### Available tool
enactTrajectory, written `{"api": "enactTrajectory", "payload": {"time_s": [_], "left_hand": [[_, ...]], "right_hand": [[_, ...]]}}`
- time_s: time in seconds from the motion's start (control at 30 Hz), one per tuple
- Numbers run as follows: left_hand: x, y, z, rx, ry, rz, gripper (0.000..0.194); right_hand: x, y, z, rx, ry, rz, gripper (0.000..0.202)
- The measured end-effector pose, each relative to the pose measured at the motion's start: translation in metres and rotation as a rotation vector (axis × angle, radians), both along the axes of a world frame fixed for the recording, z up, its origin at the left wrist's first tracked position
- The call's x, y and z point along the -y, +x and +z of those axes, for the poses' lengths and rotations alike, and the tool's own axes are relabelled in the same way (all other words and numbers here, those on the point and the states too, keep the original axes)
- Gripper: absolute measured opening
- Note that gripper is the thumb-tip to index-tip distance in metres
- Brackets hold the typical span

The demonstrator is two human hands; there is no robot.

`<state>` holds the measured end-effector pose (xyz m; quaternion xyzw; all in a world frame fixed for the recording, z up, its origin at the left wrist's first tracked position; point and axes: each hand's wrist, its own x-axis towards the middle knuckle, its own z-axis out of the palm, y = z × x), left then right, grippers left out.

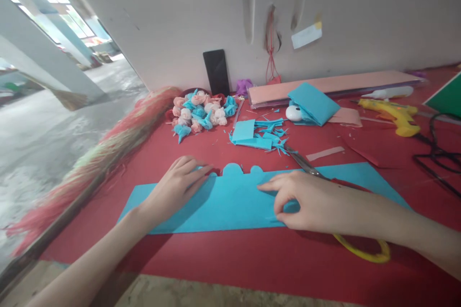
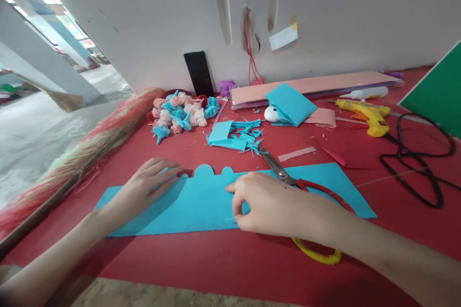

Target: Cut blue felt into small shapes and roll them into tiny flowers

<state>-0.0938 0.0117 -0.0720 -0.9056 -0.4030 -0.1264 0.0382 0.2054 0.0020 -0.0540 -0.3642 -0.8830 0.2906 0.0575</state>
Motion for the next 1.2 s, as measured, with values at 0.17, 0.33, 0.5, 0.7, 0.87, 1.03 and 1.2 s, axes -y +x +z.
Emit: {"api": "enactTrajectory", "payload": {"time_s": [0.17, 0.33, 0.5, 0.7, 0.87, 1.03, 1.2], "left_hand": [[-0.002, -0.001, -0.006, 0.012, 0.051, -0.028, 0.023], [0.000, -0.001, -0.010, 0.021, 0.177, -0.036, 0.018], [0.002, 0.001, -0.012, -0.010, 0.190, 0.001, 0.018], [0.002, 0.001, -0.014, 0.011, 0.176, -0.015, 0.018], [0.003, -0.001, -0.014, 0.031, 0.106, -0.010, 0.019], [0.002, 0.001, -0.017, 0.130, 0.003, 0.027, 0.019], [0.000, 0.005, -0.019, 0.230, -0.122, 0.084, 0.014]], "right_hand": [[0.000, -0.004, 0.001, 0.046, -0.043, -0.006, 0.019], [-0.003, -0.005, -0.001, 0.078, -0.047, -0.008, 0.019], [-0.003, -0.004, -0.007, 0.076, -0.044, 0.013, 0.019], [-0.006, -0.005, -0.009, 0.056, -0.044, 0.038, 0.019], [-0.007, -0.005, -0.008, 0.050, -0.043, 0.046, 0.019], [-0.005, -0.006, -0.006, 0.058, -0.036, 0.038, 0.018], [-0.005, -0.006, -0.006, 0.052, -0.025, 0.037, 0.018]]}}
